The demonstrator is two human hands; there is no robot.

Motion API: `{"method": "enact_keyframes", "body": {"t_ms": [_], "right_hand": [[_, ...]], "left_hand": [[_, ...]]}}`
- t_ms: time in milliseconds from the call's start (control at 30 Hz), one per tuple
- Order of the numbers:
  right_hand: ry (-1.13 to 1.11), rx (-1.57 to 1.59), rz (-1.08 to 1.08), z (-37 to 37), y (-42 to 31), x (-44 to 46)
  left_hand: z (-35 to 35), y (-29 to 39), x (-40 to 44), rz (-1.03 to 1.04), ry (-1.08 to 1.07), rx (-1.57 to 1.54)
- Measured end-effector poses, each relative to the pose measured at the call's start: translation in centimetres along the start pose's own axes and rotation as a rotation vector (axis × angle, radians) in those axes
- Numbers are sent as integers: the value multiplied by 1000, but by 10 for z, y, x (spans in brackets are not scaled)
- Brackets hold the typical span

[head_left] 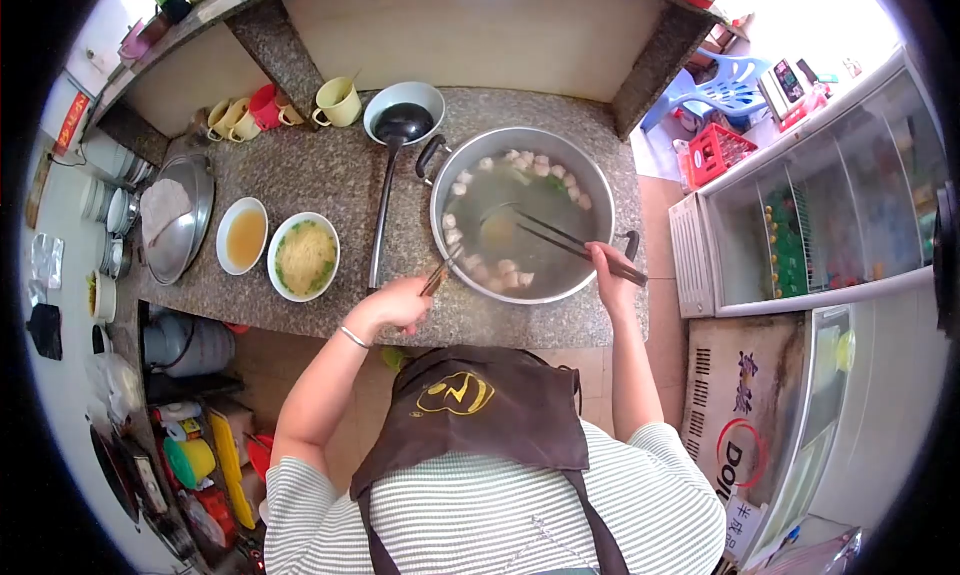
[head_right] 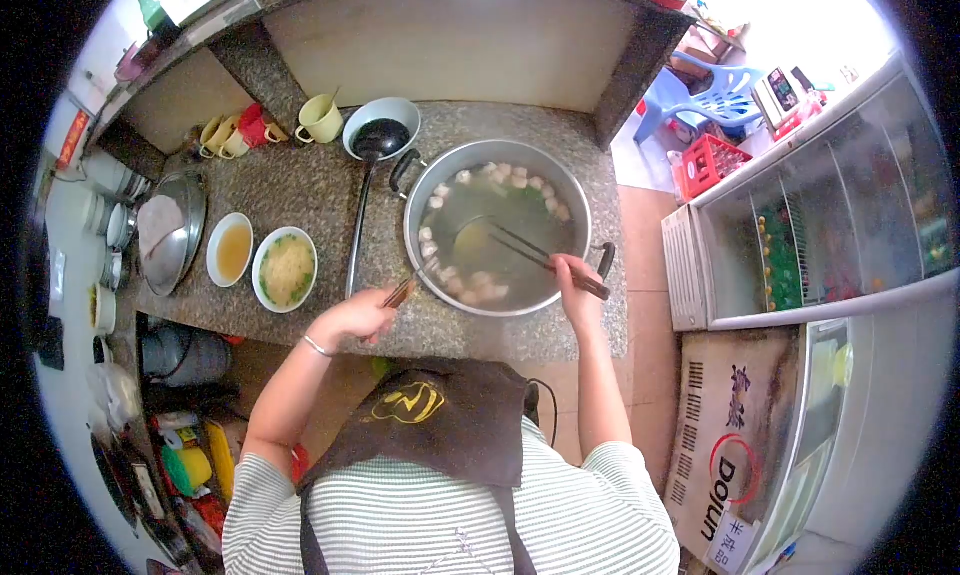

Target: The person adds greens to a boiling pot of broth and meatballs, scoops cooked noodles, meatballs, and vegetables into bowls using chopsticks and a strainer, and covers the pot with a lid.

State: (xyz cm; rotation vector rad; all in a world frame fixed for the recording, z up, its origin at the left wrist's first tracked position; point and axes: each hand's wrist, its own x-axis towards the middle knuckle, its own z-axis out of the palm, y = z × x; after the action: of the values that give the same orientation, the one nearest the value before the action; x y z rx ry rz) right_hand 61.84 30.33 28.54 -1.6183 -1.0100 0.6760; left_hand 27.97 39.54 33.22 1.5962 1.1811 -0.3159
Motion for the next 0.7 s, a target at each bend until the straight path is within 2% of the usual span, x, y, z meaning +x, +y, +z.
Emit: {"method": "enact_keyframes", "body": {"t_ms": [33,67,133,267,400,700], "right_hand": [[1,-14,-5,-3,-5,1],[-2,-13,-5,-9,-5,4],[10,78,51,-22,-7,9],[155,168,24,-48,-22,11],[263,259,-15,-70,-24,8],[339,238,-20,-84,-17,-7]], "left_hand": [[-2,-13,4,-16,-105,-234],[-5,-20,3,-18,-103,-235],[-8,-34,-1,9,-210,-724],[-4,-49,-6,91,-238,-1004],[2,-38,-24,125,-187,-1080],[10,-26,-76,229,-165,-1133]]}}
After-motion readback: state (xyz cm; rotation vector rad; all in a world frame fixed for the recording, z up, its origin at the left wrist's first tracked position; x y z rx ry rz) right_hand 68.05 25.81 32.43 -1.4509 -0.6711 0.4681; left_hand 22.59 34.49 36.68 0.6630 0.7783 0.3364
